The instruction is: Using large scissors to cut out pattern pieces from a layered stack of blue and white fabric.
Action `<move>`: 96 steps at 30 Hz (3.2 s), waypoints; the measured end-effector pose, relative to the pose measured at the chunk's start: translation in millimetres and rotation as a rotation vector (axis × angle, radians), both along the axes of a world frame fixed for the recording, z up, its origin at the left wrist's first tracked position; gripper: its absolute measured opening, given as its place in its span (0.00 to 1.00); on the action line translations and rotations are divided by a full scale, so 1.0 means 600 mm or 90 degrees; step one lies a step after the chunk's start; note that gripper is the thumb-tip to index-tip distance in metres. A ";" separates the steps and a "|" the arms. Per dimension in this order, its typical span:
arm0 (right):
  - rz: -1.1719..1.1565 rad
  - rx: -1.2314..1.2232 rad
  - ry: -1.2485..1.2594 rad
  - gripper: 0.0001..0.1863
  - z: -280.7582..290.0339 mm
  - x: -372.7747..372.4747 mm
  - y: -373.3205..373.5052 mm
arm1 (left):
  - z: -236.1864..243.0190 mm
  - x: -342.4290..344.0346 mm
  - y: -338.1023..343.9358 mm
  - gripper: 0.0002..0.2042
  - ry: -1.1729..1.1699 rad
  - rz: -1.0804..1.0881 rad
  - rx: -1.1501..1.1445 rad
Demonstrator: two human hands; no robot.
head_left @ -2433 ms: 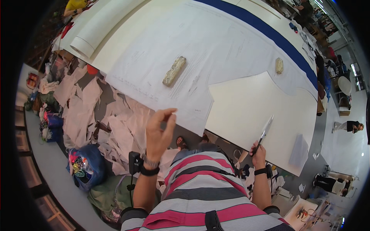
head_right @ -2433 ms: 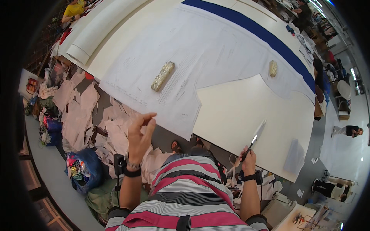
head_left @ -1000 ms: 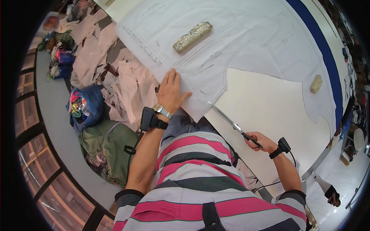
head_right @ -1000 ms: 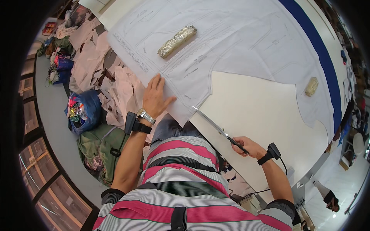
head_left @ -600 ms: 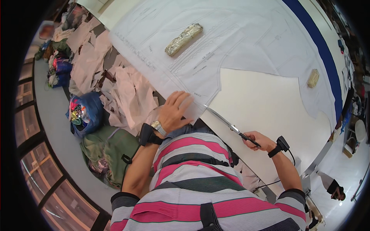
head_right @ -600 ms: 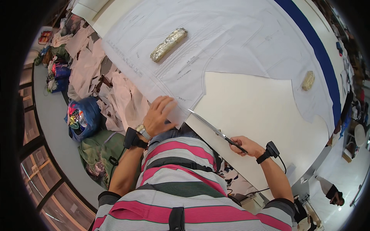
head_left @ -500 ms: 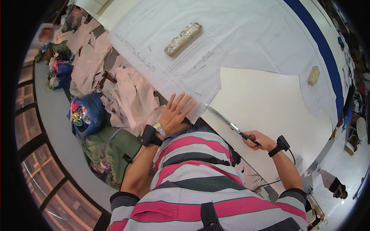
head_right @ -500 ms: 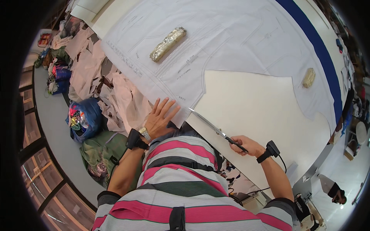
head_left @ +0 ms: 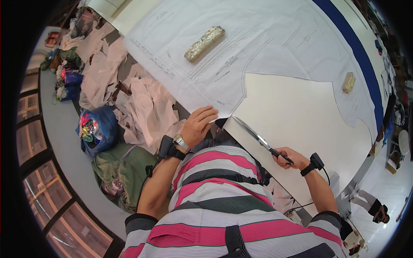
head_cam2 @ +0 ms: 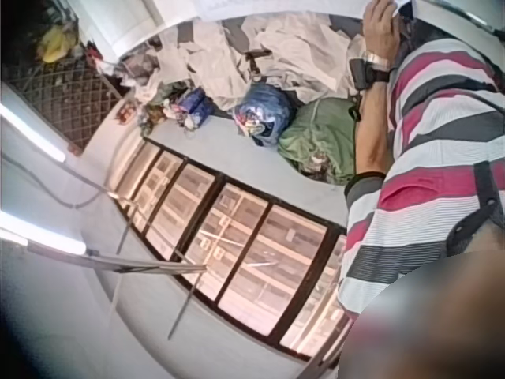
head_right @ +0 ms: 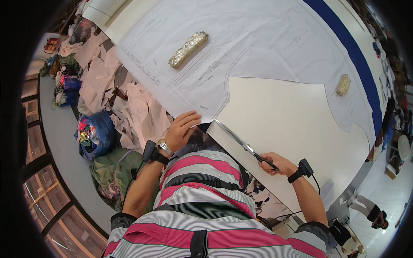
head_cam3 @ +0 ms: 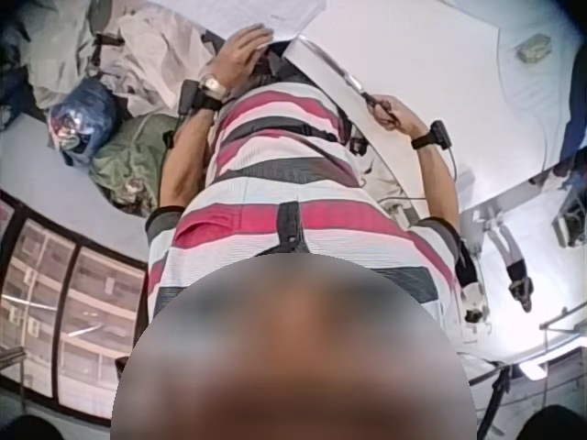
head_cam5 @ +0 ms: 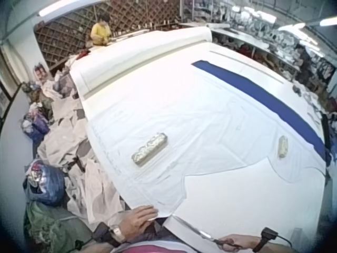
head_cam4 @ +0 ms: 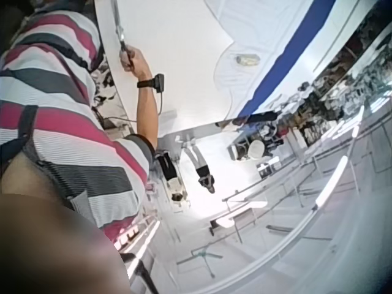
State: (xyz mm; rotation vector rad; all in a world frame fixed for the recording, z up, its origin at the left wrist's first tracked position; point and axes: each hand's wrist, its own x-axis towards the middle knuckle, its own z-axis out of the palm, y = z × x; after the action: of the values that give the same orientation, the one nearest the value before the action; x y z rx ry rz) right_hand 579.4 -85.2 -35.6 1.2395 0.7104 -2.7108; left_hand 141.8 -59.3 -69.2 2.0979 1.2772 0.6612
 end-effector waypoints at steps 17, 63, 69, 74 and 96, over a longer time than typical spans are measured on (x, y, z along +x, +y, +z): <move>-0.101 0.116 -0.057 0.25 -0.010 0.055 -0.067 | -0.008 0.003 -0.003 0.13 -0.148 0.203 -0.149; -0.129 0.914 -0.595 0.33 -0.038 -0.619 0.374 | -0.035 -0.440 0.533 0.18 0.167 0.211 0.125; -0.143 0.782 -0.617 0.30 -0.037 -0.668 0.417 | -0.073 -0.571 0.696 0.28 0.290 0.230 0.092; -0.224 0.731 -0.682 0.29 -0.044 -0.675 0.414 | -0.068 -0.535 0.736 0.34 0.347 0.225 0.043; -0.370 0.675 -0.919 0.21 0.006 -0.497 0.230 | -0.085 -0.568 0.795 0.33 0.191 0.177 -0.050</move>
State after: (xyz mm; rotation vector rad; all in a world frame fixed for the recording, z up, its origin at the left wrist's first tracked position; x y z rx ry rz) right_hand 281.1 52.8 -32.1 3.2121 1.5444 -0.6492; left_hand -199.0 417.5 -120.2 2.0275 1.7543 0.4094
